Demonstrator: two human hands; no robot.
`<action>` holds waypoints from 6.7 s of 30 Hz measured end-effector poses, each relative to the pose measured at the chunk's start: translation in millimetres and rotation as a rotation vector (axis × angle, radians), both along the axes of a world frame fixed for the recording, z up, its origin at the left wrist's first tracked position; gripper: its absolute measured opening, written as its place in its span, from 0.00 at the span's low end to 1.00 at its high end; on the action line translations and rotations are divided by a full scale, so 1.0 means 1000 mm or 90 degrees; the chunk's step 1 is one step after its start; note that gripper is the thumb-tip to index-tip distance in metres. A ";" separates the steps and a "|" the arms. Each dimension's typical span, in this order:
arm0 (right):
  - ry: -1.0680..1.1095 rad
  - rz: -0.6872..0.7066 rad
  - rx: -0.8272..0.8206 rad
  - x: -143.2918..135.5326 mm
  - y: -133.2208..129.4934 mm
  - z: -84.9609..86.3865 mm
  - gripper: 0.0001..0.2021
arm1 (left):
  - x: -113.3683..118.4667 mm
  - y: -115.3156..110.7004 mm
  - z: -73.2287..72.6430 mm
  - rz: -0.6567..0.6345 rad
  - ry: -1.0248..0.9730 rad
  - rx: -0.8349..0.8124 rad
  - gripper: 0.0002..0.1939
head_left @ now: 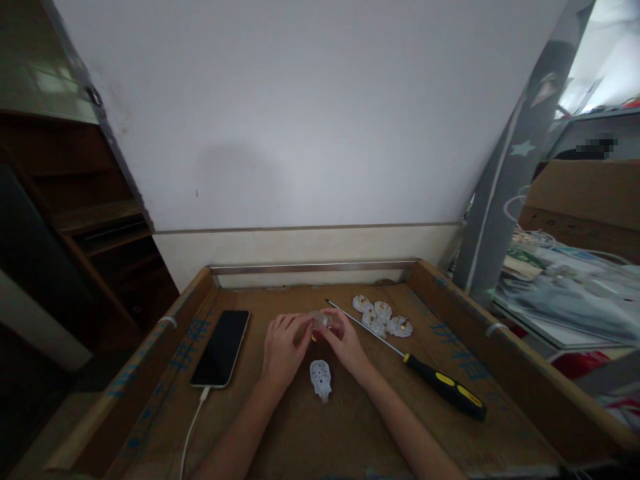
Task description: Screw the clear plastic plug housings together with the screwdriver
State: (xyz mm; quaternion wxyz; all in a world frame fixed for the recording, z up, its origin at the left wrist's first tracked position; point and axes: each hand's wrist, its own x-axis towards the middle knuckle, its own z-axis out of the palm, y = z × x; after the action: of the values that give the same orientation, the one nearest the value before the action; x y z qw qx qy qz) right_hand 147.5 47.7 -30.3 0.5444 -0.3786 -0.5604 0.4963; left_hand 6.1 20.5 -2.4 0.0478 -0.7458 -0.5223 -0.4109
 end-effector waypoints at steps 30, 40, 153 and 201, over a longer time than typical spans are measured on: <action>-0.626 -0.374 0.159 0.022 0.010 0.012 0.15 | -0.006 -0.002 -0.006 0.055 0.115 -0.230 0.06; -0.622 -0.306 0.216 0.026 0.027 -0.004 0.14 | -0.004 -0.002 -0.004 0.051 0.108 -0.202 0.04; -0.185 -0.064 0.101 0.001 -0.002 0.013 0.22 | -0.001 -0.004 0.002 0.056 -0.070 -0.065 0.10; -0.256 -0.031 0.133 0.002 -0.007 0.015 0.21 | -0.004 -0.006 0.007 0.052 -0.051 -0.011 0.04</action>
State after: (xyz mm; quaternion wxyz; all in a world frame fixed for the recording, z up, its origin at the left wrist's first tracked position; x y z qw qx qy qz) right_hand 149.1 40.6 -15.8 0.4700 -0.4249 -0.6964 0.3369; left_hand 2.4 14.4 4.6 0.0374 -0.7071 -0.5572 -0.4338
